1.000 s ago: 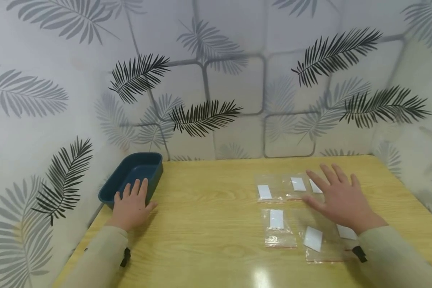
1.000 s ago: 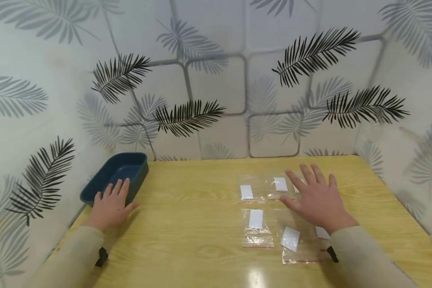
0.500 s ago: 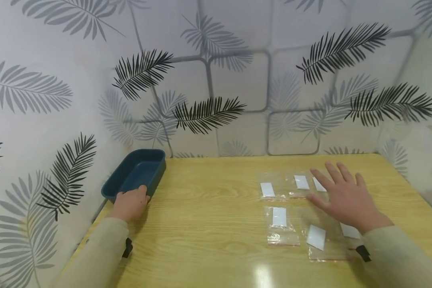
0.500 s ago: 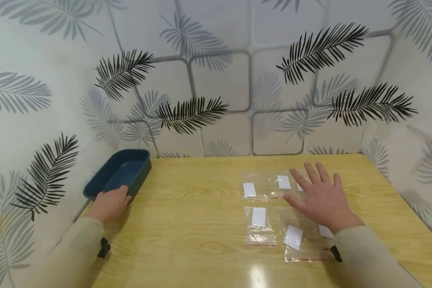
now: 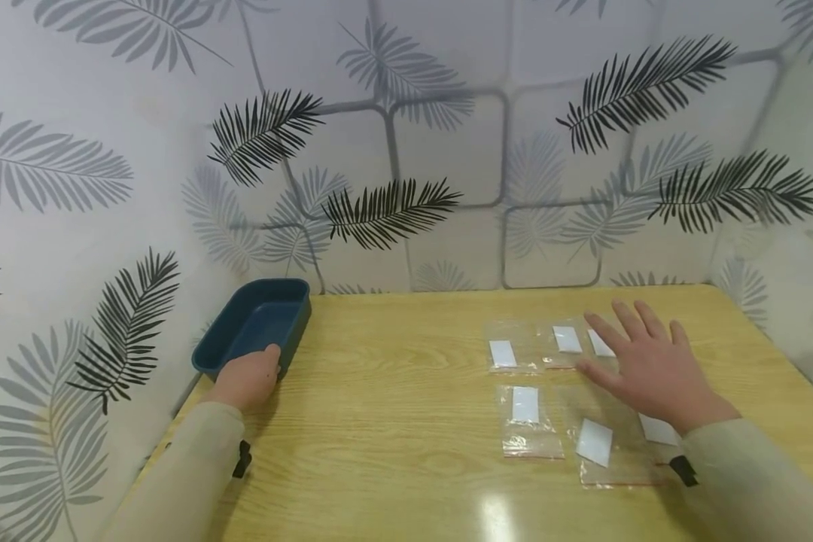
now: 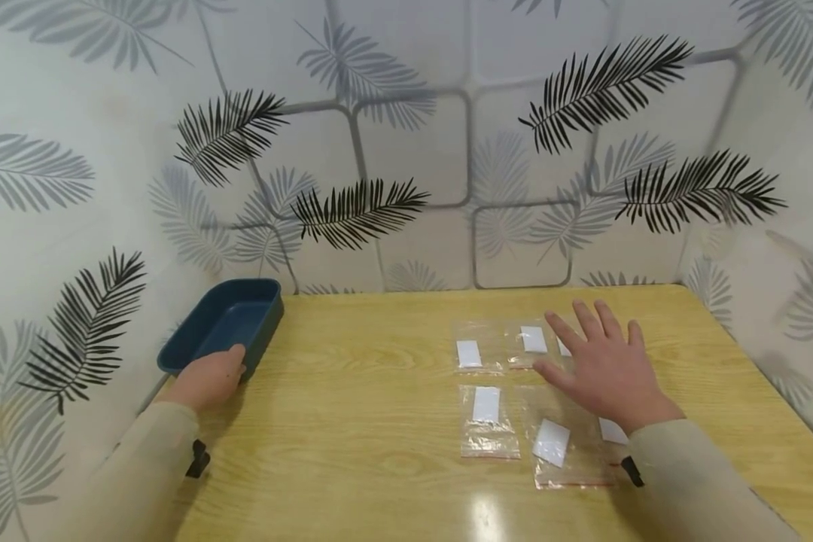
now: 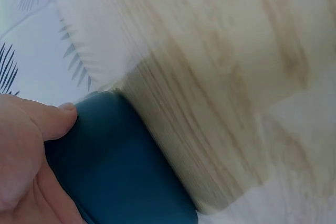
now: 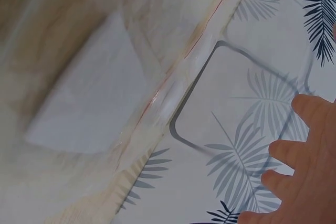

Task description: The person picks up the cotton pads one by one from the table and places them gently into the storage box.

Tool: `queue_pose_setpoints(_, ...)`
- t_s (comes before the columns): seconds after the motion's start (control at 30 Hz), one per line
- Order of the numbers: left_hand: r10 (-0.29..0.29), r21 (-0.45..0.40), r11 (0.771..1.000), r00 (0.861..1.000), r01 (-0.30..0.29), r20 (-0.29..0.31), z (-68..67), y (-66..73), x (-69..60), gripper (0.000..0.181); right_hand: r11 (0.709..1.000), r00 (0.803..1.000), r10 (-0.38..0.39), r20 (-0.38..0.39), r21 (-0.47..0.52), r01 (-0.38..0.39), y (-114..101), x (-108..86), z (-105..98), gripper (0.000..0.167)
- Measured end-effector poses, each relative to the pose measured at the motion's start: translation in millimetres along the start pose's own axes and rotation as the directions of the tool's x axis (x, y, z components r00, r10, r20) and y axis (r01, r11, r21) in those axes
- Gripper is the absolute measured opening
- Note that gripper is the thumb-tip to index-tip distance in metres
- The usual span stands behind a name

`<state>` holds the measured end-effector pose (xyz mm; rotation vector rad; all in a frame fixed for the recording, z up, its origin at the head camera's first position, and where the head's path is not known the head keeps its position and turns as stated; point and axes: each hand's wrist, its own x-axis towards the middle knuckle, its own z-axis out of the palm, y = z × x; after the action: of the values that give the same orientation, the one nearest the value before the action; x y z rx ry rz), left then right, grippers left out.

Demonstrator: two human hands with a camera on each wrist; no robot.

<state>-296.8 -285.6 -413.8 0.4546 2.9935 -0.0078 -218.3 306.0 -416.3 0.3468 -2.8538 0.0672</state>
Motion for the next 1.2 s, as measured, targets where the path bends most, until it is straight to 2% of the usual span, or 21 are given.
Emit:
queue_pose_setpoints(0.3,0.001,-0.009,1.000,0.999,-0.001,0.047,-1.9,12.3,4.6,0.025,1.000,1.000,-0.007,-0.007,-0.004,0.007,0,0.9,-2,0.083)
queue_pose_setpoints(0.53,0.016,-0.059,0.998,0.999,-0.013,0.045,-0.6,13.5,5.5,0.009,1.000,1.000,-0.003,0.000,-0.010,0.003,-1,0.2,-5,0.083)
queue_pose_setpoints(0.7,0.041,-0.064,0.997,0.997,-0.037,0.059,-0.7,18.2,6.2,0.009,1.000,1.000,-0.001,0.008,-0.008,0.001,-2,-1.2,-7,0.083)
queue_pose_setpoints(1.07,0.090,-0.054,0.995,0.995,-0.087,0.044,2.1,44.8,8.5,0.011,1.000,1.000,-0.003,0.025,0.001,0.003,-3,-1.4,-5,0.082)
queue_pose_setpoints(1.2,0.125,-0.082,0.989,0.991,-0.120,0.057,0.4,56.0,6.9,0.012,1.000,1.000,-0.006,0.025,0.001,0.006,-4,-0.5,-4,0.082)
